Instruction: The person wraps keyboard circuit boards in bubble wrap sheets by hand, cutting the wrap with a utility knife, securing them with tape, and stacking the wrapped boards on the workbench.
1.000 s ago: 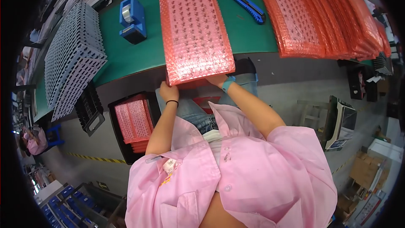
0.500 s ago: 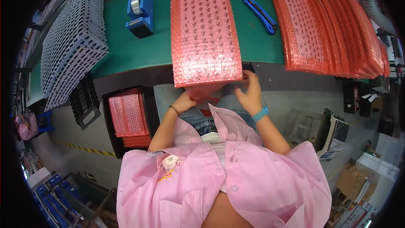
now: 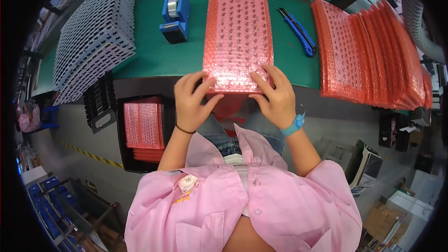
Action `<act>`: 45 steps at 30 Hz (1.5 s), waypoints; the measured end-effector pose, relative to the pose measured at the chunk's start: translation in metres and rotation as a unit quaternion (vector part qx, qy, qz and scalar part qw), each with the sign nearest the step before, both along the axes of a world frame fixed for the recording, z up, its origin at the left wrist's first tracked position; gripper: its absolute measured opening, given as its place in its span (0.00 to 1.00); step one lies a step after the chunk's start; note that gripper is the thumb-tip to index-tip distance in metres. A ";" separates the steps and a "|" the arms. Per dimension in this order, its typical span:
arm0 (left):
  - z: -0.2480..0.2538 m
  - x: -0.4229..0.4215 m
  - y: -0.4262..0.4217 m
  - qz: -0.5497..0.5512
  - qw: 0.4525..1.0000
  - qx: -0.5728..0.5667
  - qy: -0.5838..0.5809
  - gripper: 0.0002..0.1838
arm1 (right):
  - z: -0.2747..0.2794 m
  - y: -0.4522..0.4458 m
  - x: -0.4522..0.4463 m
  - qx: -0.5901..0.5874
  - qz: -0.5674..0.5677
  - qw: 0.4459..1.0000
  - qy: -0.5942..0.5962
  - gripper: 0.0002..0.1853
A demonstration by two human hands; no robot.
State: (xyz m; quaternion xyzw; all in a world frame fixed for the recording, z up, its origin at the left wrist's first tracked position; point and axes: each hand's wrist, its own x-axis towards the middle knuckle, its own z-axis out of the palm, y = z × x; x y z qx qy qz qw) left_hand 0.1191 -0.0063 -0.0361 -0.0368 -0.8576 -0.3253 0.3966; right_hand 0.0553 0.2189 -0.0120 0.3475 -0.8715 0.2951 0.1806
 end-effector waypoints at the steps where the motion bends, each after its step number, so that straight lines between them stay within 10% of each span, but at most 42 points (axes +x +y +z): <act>1: 0.002 -0.009 -0.005 -0.032 0.998 -0.040 -0.024 0.24 | 0.001 -0.002 -0.004 -0.002 -0.004 1.000 -0.010 0.30; 45: 0.022 -0.041 -0.002 -0.040 0.992 -0.007 -0.121 0.21 | 0.003 -0.008 -0.044 -0.083 -0.057 0.990 -0.102 0.27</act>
